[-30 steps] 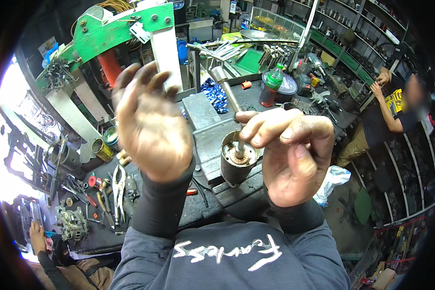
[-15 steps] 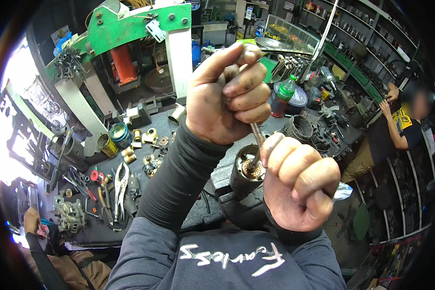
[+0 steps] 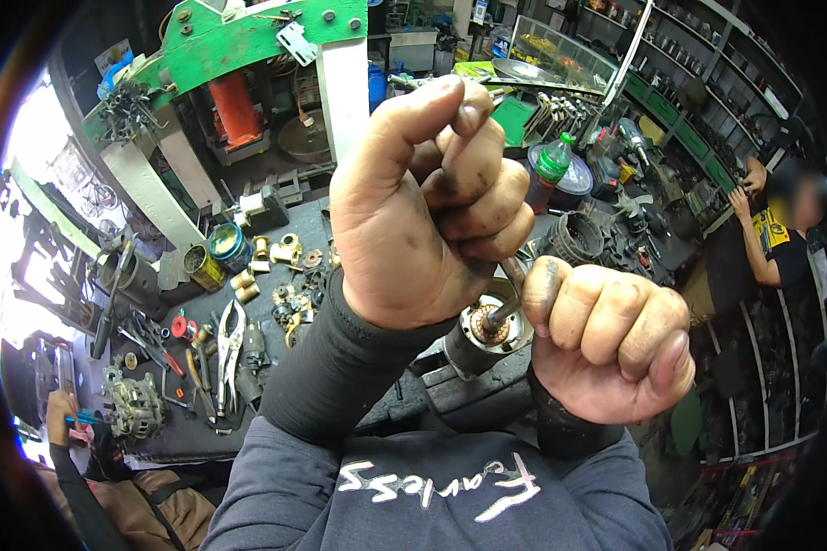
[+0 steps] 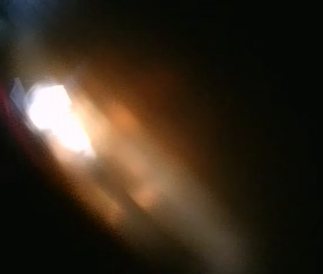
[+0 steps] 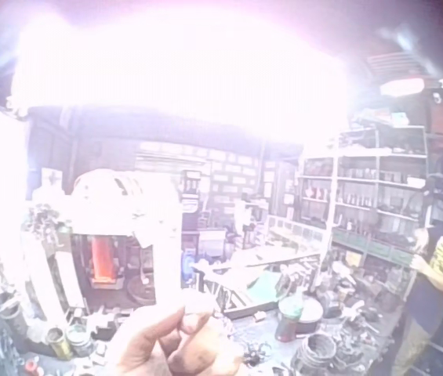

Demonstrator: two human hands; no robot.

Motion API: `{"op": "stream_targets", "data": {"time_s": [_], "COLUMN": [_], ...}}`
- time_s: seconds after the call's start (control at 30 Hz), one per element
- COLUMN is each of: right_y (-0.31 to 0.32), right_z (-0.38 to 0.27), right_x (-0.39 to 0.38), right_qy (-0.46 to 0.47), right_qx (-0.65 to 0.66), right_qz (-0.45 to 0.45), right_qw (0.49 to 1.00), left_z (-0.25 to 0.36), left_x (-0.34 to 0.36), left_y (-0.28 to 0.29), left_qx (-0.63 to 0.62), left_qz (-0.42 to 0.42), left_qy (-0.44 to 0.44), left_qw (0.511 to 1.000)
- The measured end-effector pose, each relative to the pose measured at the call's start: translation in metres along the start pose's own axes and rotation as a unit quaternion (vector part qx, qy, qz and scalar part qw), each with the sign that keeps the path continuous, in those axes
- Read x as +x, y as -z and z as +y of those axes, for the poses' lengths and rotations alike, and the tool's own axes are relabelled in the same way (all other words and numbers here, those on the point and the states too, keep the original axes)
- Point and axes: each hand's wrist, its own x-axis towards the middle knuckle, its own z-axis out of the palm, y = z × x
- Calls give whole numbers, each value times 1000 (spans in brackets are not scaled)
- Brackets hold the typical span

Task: The person uses a T-handle wrench to tighten a bolt inside a cylindrical metal part held in a bench vise. They then remove the part, place it on the workbench, and handle several small metal components and tools.

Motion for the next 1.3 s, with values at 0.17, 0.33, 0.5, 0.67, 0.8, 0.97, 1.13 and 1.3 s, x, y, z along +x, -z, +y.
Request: {"op": "stream_targets", "data": {"time_s": [0.17, 0.33, 0.5, 0.67, 0.8, 0.97, 1.13, 1.3], "right_y": [15, 25, 34, 22, 4, 13, 8, 14], "right_z": [1, 8, 9, 22, 30, 37, 37, 50], "right_x": [11, 34, 52, 78, 91, 81, 76, 69], "right_qy": [-71, -232, -421, -555, -605, -565, -525, -417], "right_qx": [98, 242, 267, 161, 21, 56, 61, -49], "right_qz": [22, 114, 133, 33, -27, -47, -28, -134], "right_qw": [992, 935, 856, 815, 796, 822, 849, 898], "left_z": [-11, -24, -24, -65, -91, -56, -30, 1], "left_x": [-20, -48, -46, -36, -17, -30, -33, -24], "left_y": [-2, -21, -25, -40, -39, -53, -25, 26], "left_qx": [23, 395, 639, 674, 648, 691, 610, 498], "left_qz": [-20, 38, -183, -123, -50, -131, -66, 145], "left_qy": [-140, -316, -284, -433, -532, -439, -523, -433], "left_qw": [990, 862, 691, 585, 542, 558, 591, 737]}}
